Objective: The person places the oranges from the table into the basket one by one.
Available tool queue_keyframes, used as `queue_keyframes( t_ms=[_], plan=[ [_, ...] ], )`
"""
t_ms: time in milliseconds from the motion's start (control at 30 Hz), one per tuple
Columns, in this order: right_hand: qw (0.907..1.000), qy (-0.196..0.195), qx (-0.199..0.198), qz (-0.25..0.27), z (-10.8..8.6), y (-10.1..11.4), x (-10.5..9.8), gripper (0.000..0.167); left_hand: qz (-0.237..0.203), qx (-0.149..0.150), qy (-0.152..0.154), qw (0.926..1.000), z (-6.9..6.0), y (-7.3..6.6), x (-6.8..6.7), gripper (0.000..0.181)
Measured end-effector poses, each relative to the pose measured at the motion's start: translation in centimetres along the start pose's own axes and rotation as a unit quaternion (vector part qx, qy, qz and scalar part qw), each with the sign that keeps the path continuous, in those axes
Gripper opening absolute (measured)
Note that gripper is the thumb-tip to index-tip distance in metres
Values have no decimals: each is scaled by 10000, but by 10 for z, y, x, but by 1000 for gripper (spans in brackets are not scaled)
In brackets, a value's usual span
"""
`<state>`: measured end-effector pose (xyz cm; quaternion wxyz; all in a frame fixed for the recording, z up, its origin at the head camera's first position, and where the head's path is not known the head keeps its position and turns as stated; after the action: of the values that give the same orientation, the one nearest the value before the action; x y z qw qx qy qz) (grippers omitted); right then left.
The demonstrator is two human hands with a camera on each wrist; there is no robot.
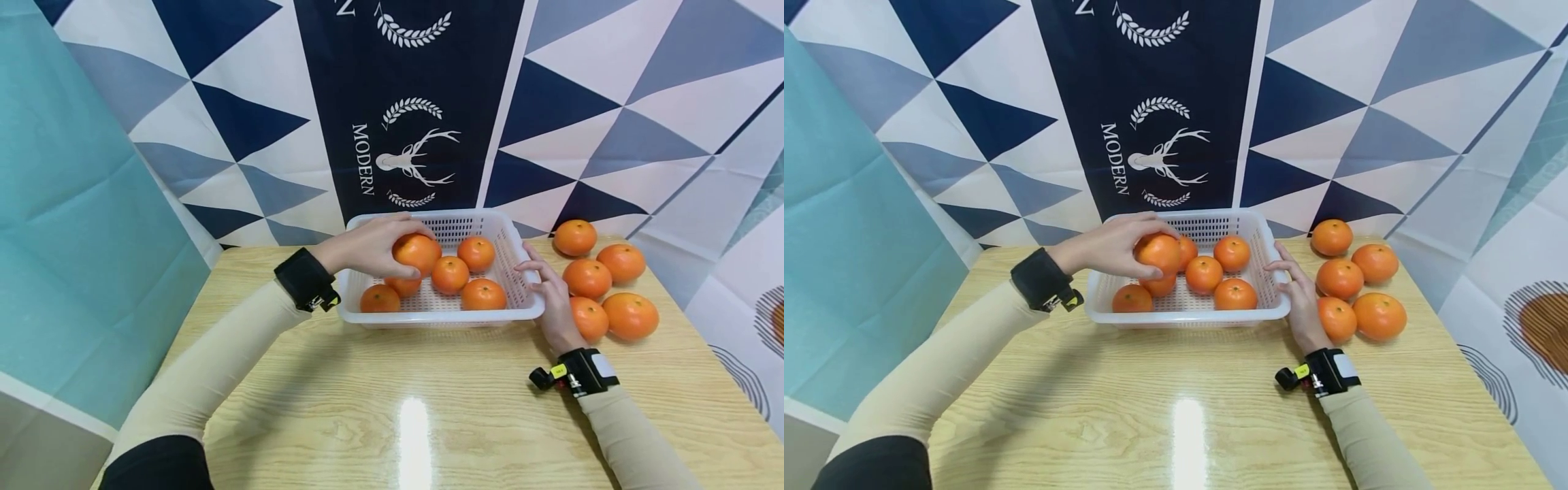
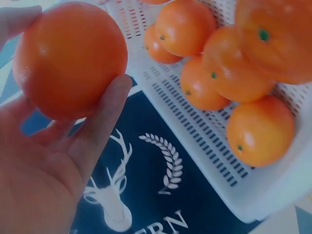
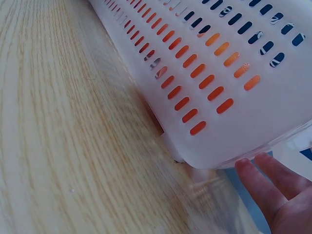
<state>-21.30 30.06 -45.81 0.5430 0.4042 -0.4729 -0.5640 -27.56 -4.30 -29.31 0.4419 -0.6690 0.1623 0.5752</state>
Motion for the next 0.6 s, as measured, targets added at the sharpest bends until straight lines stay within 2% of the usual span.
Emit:
queue_keyframes(
  t_ms=[333, 600],
  plan=[
    [10000, -9, 60, -42, 0, 0, 1, 46, -147, 243, 153, 9995, 26, -14, 9, 67],
    [9999, 55, 44, 79, 0, 0, 1, 45, -431, 255, 246, 9984, 31, -15, 20, 65]
  ],
)
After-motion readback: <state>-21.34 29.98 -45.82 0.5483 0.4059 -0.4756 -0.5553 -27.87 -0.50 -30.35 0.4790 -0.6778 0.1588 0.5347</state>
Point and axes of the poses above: each hand's wrist, its own z-axis towards the middle knuckle, its own x-axis out of the palm, y = z × x, the point moved 2 cm from there along z, towards the middle knuckle, and after that the axes turned 4 degrees about -y, right-handed, at the moved point
